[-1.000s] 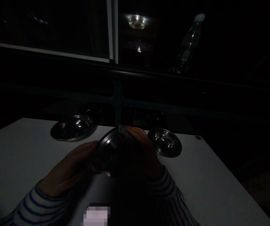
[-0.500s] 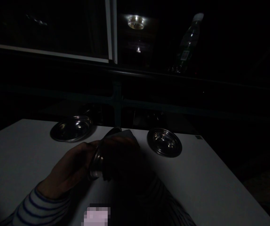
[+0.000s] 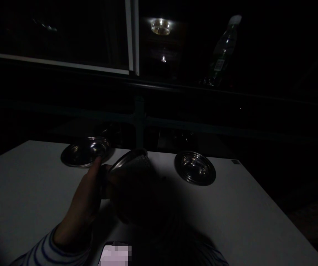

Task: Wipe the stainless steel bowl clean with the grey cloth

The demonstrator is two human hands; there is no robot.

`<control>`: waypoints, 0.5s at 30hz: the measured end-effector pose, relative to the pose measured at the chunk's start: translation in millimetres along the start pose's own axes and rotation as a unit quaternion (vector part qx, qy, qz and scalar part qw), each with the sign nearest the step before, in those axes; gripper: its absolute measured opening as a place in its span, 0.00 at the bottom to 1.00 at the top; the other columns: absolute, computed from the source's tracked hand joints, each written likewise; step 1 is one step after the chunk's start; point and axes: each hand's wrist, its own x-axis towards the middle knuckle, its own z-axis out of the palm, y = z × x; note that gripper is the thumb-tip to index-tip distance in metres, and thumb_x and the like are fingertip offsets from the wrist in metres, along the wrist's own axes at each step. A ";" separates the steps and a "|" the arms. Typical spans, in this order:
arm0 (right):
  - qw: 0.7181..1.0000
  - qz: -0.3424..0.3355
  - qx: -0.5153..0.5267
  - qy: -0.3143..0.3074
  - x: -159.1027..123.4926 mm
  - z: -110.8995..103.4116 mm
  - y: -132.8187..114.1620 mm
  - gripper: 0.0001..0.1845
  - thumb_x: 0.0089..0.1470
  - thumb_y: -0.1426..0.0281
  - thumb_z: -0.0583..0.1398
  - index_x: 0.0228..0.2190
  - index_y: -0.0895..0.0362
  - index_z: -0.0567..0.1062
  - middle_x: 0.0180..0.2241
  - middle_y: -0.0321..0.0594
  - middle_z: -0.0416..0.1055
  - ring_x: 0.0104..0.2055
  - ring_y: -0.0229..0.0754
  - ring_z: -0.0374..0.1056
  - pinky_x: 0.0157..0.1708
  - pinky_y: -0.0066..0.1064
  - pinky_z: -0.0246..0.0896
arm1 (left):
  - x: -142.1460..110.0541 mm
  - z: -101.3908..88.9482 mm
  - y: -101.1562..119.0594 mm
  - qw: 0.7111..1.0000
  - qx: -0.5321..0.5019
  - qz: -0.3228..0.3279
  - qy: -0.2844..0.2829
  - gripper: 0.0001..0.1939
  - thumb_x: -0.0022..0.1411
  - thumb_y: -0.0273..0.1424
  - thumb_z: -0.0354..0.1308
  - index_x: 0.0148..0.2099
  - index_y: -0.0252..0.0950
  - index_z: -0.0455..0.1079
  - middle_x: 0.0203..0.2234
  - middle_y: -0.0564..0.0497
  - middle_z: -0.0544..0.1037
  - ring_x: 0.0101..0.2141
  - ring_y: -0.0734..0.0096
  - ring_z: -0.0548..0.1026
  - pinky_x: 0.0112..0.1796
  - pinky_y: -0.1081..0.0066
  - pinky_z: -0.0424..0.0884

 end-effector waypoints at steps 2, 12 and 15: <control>0.999 0.045 0.022 0.015 2.0 -4.7 7.0 0.19 0.57 0.65 0.53 0.49 0.59 0.67 0.49 0.42 0.68 0.54 0.45 0.59 0.52 0.41 0.55 | -1.3 -0.1 1.6 0.999 0.038 0.022 0.008 0.26 0.56 0.50 0.49 0.17 0.36 0.64 0.12 0.55 0.66 0.16 0.76 0.62 0.19 0.74 0.58; 0.972 0.200 0.076 0.092 -13.8 0.9 46.5 0.18 0.59 0.70 0.49 0.50 0.58 0.63 0.49 0.47 0.67 0.53 0.45 0.60 0.50 0.42 0.59 | 1.5 -1.0 0.1 0.999 -0.027 -0.020 0.018 0.23 0.48 0.51 0.57 0.20 0.35 0.64 0.13 0.56 0.66 0.17 0.74 0.63 0.20 0.73 0.58; 0.987 0.146 0.016 0.071 -4.1 -0.1 20.4 0.22 0.55 0.65 0.54 0.50 0.60 0.65 0.51 0.47 0.66 0.55 0.49 0.58 0.53 0.45 0.54 | 0.4 1.0 -2.6 0.999 -0.020 -0.035 -0.003 0.24 0.49 0.51 0.57 0.18 0.35 0.62 0.12 0.57 0.64 0.16 0.77 0.60 0.19 0.74 0.56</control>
